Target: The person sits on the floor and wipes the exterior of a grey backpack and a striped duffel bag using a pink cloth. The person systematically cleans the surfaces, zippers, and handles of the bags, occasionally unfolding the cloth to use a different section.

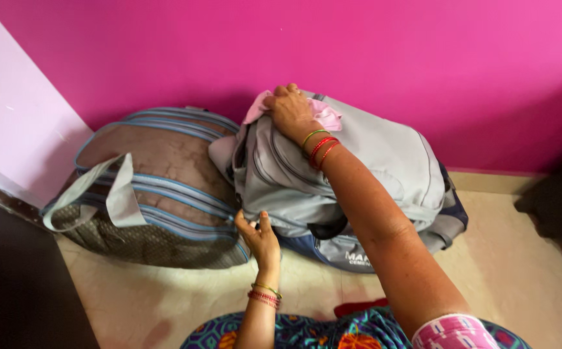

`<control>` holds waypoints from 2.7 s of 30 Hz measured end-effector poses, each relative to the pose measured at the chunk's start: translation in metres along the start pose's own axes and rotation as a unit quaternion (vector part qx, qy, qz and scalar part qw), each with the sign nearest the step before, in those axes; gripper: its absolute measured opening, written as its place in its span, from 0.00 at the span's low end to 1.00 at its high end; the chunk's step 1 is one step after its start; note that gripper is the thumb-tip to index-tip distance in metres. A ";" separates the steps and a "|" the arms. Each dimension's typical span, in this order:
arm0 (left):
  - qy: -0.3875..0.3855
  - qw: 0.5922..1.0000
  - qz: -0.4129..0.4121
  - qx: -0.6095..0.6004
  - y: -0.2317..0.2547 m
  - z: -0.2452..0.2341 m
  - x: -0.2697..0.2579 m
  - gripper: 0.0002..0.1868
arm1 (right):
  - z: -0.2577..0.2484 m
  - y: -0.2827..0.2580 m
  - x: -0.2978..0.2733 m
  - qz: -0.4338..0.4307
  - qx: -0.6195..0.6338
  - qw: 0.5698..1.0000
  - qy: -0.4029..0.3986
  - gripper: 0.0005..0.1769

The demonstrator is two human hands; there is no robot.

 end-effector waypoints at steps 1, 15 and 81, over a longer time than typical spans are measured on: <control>-0.002 1.000 0.007 0.004 0.001 0.000 0.000 0.30 | 0.004 0.006 0.005 -0.009 -0.031 0.999 -0.014 0.13; -0.220 0.830 0.380 0.344 0.108 0.075 -0.070 0.38 | -0.010 0.070 -0.024 0.020 0.109 0.994 0.005 0.22; -0.351 0.728 0.358 0.468 0.084 0.088 -0.089 0.53 | 0.016 0.329 -0.502 0.419 0.459 0.623 0.475 0.27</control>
Point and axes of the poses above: each hand's wrist, its own x-axis towards the middle knuckle, its own z-axis out of the palm, y = z × x, the point moved 9 cm from there along x, towards the middle knuckle, and after that the axes turned 6 degrees about -x, right-handed, at the moved point
